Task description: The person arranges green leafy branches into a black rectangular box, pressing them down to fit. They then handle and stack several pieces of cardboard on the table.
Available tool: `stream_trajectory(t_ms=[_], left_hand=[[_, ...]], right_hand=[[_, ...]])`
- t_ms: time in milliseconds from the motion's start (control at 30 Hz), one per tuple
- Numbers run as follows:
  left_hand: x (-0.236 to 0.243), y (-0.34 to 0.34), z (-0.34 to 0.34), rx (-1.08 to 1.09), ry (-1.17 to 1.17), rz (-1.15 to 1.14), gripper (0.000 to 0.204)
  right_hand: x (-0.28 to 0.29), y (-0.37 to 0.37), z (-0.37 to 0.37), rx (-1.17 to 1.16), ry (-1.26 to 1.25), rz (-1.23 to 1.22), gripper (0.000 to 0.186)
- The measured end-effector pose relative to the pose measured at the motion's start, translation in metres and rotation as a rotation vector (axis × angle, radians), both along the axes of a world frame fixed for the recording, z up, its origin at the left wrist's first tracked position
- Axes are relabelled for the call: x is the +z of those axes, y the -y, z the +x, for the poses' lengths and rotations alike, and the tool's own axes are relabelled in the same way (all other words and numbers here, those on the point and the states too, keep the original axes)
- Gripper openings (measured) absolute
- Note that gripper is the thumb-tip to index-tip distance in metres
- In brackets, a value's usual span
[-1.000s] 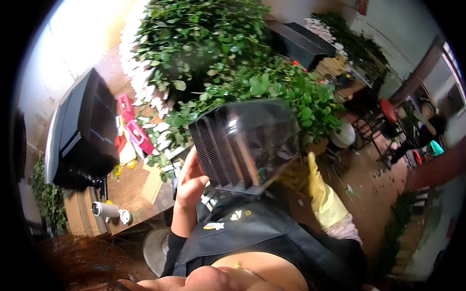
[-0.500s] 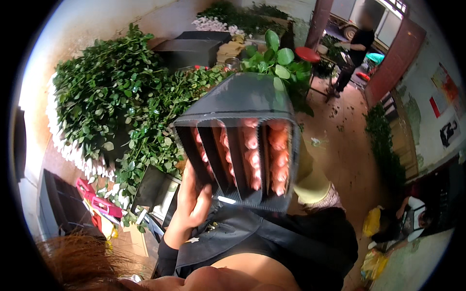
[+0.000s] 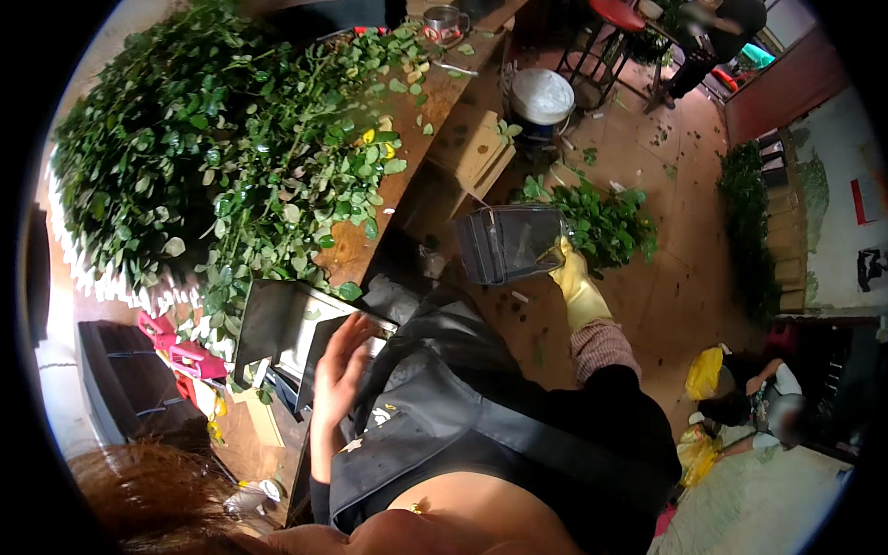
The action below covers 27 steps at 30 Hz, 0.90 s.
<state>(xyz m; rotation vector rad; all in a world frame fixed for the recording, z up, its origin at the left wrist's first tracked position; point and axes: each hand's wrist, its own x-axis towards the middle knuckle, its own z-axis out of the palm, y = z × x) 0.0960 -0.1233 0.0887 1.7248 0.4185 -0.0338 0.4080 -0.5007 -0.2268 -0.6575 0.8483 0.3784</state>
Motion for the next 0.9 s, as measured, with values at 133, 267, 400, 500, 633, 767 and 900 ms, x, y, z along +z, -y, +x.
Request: stream_trajectory(t_ms=[133, 267, 400, 500, 633, 767, 900], left_hand=[[-0.006, -0.015, -0.024, 0.260, -0.083, -0.153, 0.049], [-0.004, -0.016, -0.016, 0.309, -0.089, -0.227, 0.052], [-0.001, -0.006, -0.007, 0.255, -0.106, -0.206, 0.047], [-0.003, -0.001, -0.007, 0.230, -0.074, -0.158, 0.048], [-0.005, -0.008, -0.013, 0.248, -0.069, -0.213, 0.046], [0.012, -0.012, -0.043, 0.401, 0.010, -0.171, 0.044], [0.047, -0.027, -0.041, 0.177, 0.484, -0.395, 0.056]], right_hand=[[-0.055, 0.059, -0.008, -0.242, -0.115, -0.149, 0.030], [-0.036, 0.136, -0.009, 0.116, -0.368, -0.826, 0.034], [-0.013, 0.131, -0.012, 0.494, -0.482, -1.267, 0.033], [0.004, 0.092, -0.004, 0.636, -0.315, -1.205, 0.032], [0.008, 0.001, -0.028, 0.555, 0.319, -0.350, 0.039], [0.157, -0.182, -0.069, 1.002, 0.809, -0.220, 0.038], [0.307, -0.278, -0.111, 1.408, 1.549, -0.412, 0.037]])
